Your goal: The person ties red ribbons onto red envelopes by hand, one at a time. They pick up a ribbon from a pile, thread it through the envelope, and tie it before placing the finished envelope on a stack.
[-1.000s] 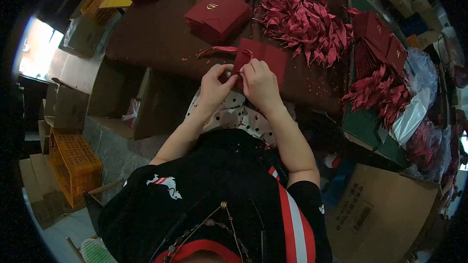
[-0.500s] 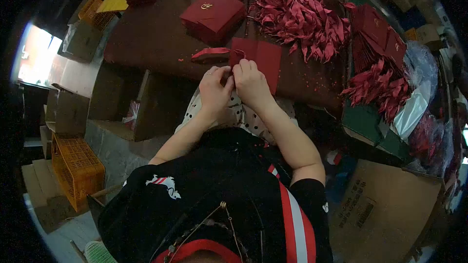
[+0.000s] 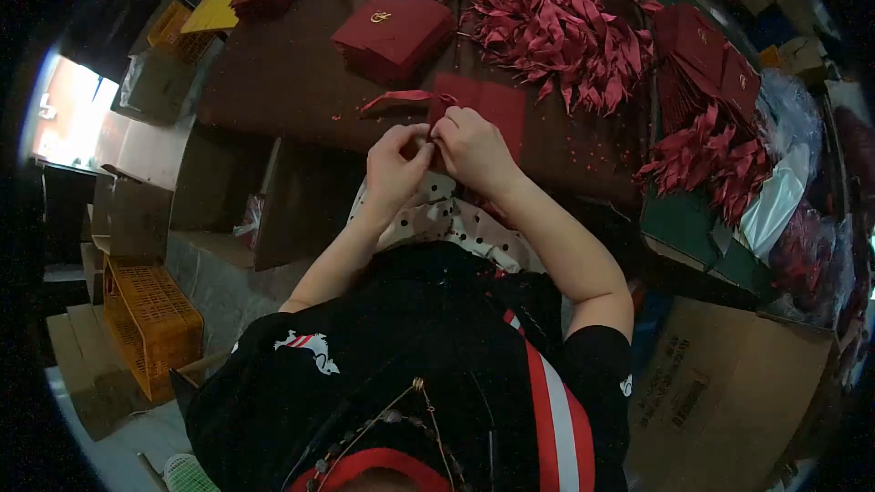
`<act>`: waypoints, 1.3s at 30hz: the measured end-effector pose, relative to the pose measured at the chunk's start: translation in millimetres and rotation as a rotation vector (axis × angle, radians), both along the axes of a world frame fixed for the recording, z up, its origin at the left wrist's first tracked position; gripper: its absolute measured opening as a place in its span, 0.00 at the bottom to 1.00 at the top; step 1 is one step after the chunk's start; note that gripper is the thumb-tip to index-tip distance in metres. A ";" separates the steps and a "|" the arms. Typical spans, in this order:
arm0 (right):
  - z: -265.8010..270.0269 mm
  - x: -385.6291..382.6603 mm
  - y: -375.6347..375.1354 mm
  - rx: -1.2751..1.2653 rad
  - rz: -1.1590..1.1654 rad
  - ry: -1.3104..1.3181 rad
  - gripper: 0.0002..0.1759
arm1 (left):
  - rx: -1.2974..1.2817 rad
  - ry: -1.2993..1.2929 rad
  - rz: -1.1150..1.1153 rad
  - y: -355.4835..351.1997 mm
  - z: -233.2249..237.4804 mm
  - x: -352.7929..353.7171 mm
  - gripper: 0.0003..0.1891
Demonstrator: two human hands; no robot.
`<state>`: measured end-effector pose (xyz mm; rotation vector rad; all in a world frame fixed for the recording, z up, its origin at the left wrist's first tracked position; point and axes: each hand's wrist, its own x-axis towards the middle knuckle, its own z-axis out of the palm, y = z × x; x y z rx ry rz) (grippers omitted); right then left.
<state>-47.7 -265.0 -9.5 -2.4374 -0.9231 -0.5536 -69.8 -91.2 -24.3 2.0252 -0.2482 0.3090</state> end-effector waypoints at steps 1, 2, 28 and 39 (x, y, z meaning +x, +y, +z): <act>1.0 -2.6 -1.0 0.066 -0.046 0.025 0.07 | -0.001 0.001 0.001 7.2 -3.8 7.3 0.16; 1.3 -6.2 -0.9 0.133 -0.091 0.053 0.06 | -0.188 0.200 -0.155 16.9 -7.6 16.1 0.17; -0.3 -10.0 -30.4 0.569 -0.102 0.510 0.33 | 0.628 -0.170 -0.216 12.5 10.8 27.6 0.06; -12.2 -3.8 -33.5 0.692 -0.109 0.470 0.19 | 0.675 -0.259 -0.019 96.9 40.8 20.8 0.19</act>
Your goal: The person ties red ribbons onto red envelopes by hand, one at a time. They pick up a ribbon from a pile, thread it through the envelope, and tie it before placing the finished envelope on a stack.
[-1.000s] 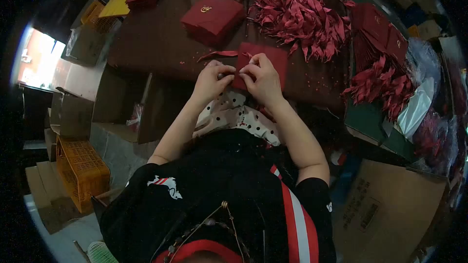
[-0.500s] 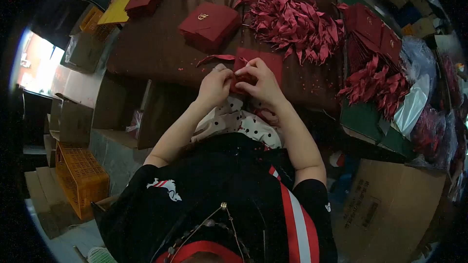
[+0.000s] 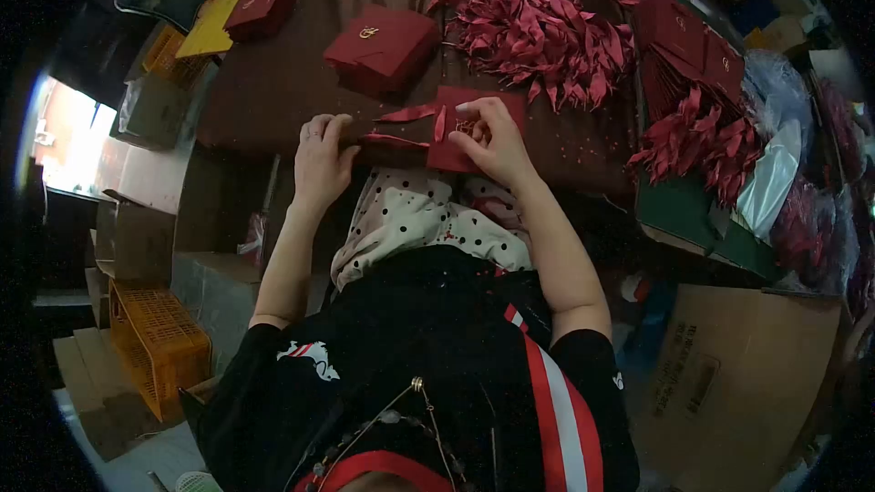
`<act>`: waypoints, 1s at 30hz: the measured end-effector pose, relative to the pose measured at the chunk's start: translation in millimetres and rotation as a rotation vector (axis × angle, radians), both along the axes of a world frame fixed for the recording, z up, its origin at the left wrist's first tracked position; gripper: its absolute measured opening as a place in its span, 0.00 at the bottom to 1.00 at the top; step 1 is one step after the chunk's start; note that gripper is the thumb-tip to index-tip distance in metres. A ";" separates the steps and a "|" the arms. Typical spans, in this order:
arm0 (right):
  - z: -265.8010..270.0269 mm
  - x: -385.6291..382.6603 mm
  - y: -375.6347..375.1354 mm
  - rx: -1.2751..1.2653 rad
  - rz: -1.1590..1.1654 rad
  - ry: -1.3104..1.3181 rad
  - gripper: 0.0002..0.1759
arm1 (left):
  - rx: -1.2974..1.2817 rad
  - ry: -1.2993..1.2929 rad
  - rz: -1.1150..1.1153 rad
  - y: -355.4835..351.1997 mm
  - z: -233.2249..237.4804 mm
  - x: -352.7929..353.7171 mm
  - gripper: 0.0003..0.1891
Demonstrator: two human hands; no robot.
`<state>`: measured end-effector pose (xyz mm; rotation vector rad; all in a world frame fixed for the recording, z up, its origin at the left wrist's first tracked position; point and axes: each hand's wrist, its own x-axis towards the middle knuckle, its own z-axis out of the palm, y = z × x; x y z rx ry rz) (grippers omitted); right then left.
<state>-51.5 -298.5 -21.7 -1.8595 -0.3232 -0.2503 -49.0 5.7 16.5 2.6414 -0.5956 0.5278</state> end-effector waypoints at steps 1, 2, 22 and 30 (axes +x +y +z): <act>-1.7 0.8 -0.7 -0.007 -0.005 -0.003 0.19 | -0.075 -0.094 -0.048 -8.6 4.9 -3.4 0.27; -3.0 1.5 -2.5 0.060 0.019 0.004 0.17 | -0.064 -0.030 -0.173 -16.4 5.8 -2.8 0.38; 17.4 33.5 -82.5 -0.878 -0.292 -0.363 0.05 | -0.865 0.251 -0.107 -51.6 15.9 25.7 0.14; 60.5 -33.9 -8.7 0.146 -0.057 -0.036 0.07 | -0.276 0.063 0.024 -95.4 -40.1 41.0 0.15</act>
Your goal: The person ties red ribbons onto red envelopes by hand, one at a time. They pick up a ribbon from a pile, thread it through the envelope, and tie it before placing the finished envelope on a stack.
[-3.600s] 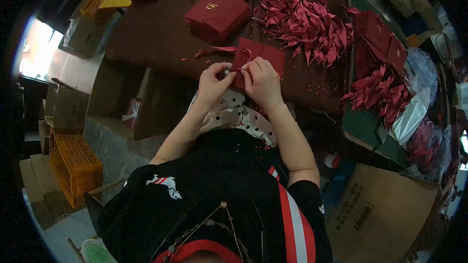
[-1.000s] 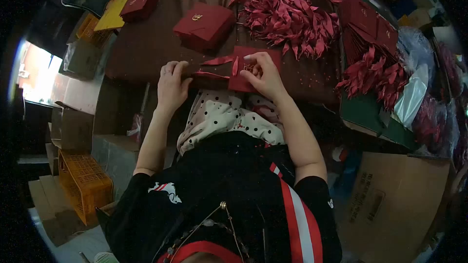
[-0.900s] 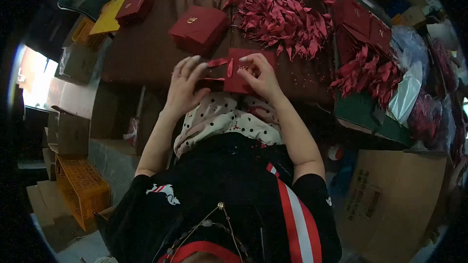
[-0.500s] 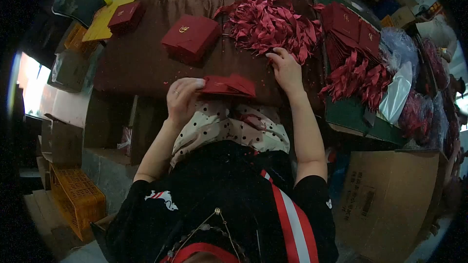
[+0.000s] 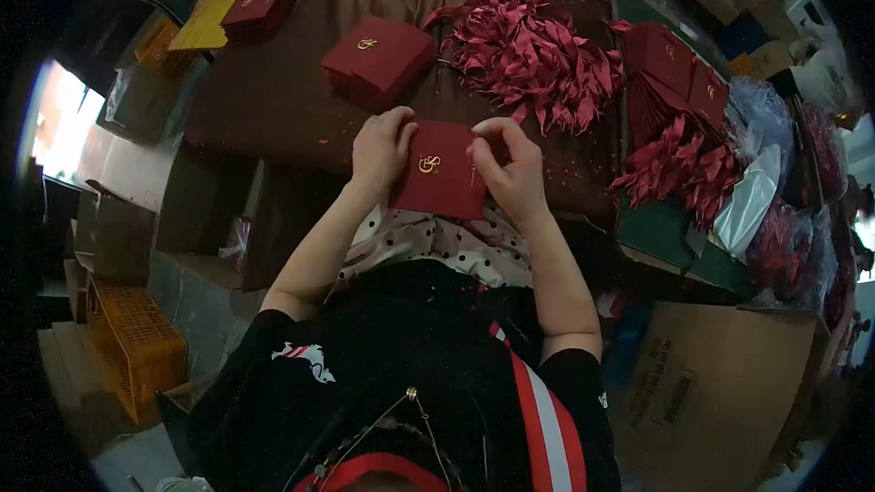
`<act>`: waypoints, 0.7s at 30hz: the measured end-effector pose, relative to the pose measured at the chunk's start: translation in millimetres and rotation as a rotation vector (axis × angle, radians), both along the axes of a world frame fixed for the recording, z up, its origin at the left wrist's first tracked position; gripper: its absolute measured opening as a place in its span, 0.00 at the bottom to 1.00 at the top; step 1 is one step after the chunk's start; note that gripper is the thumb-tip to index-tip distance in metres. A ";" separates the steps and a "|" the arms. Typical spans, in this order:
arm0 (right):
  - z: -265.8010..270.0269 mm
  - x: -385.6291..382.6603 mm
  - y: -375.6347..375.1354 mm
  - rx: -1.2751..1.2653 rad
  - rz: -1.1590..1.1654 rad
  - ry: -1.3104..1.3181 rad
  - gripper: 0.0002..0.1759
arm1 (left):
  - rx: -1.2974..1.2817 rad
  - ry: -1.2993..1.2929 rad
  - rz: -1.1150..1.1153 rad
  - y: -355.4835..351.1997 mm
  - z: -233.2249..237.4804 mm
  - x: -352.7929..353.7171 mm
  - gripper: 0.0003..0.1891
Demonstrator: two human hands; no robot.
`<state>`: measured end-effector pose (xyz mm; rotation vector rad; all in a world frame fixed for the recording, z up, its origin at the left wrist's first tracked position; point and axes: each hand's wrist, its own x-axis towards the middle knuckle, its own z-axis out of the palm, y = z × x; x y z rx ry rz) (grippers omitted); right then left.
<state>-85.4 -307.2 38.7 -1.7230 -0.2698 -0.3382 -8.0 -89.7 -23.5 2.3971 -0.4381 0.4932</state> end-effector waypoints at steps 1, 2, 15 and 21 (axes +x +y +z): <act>1.3 -2.6 8.2 -0.048 0.003 0.061 0.07 | 0.046 -0.138 0.020 -1.3 3.3 -3.0 0.13; 0.2 -4.7 15.9 -0.097 0.007 0.122 0.07 | 0.052 -0.228 0.090 -5.2 6.0 -8.5 0.13; -59.4 19.3 42.9 -0.364 -0.156 -0.115 0.09 | -0.181 0.098 0.156 12.0 17.0 -71.7 0.27; -59.1 16.6 46.0 -0.330 -0.171 -0.111 0.09 | -0.339 0.419 0.145 13.1 26.2 -75.2 0.26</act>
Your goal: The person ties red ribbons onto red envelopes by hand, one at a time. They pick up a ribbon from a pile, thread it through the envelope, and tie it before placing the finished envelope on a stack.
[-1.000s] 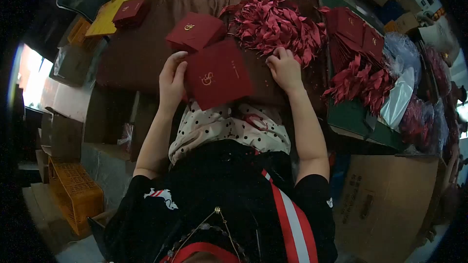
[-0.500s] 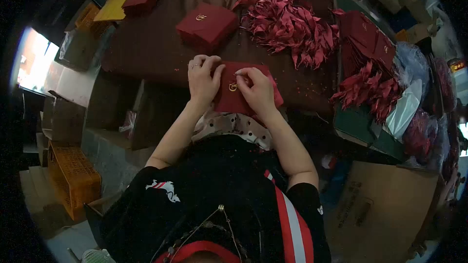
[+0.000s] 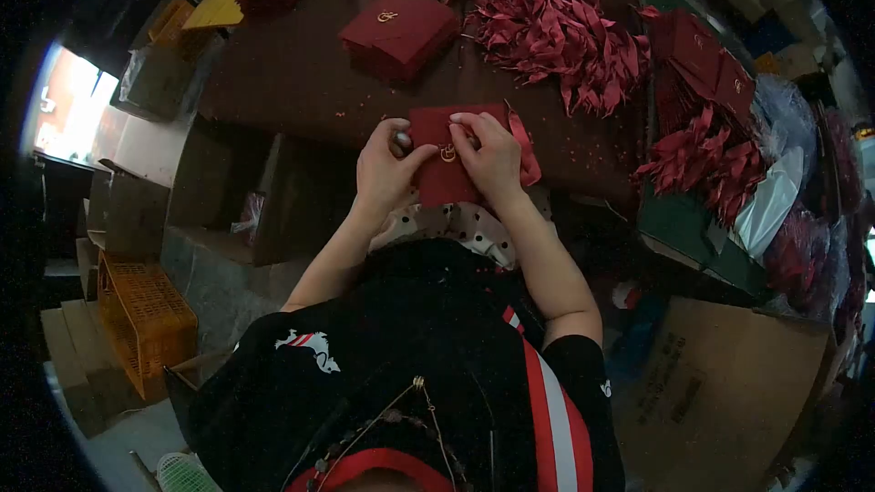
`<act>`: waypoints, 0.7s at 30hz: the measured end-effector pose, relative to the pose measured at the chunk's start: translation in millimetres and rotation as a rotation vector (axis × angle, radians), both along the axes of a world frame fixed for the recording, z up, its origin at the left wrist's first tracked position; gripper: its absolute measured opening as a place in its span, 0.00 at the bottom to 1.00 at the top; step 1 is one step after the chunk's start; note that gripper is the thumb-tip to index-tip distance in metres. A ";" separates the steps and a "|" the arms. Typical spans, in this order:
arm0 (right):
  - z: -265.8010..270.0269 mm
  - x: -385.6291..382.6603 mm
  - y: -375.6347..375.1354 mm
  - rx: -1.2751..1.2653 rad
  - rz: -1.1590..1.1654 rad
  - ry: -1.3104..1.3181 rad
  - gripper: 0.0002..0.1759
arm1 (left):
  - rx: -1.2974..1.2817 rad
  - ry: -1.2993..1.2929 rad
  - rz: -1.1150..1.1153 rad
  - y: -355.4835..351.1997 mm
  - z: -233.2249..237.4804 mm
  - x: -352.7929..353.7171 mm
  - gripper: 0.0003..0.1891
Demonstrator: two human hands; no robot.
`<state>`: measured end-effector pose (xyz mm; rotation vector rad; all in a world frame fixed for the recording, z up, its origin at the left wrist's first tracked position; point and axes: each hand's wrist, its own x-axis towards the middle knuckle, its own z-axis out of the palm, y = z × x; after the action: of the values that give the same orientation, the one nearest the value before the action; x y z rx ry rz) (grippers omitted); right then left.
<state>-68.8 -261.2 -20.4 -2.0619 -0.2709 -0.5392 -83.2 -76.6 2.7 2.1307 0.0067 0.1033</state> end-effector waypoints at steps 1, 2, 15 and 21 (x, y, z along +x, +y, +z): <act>-2.5 0.3 0.5 -0.027 -0.002 -0.034 0.09 | -0.001 -0.001 0.000 -0.6 -2.7 2.0 0.26; -3.9 0.6 1.2 -0.054 -0.003 -0.068 0.09 | -0.079 -0.068 -0.002 -1.2 -8.5 4.8 0.24; 10.6 -1.8 5.1 -0.231 -0.045 -0.209 0.07 | -0.466 -0.078 -0.031 -17.4 -23.2 3.8 0.23; 20.7 -3.9 1.3 -0.326 -0.017 -0.247 0.07 | -0.371 -0.177 -0.062 -17.3 -25.1 4.9 0.21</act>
<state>-72.7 -259.9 0.3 -2.3123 -0.5155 -0.8057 -78.3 -93.9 -22.4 1.7438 -0.1351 0.2354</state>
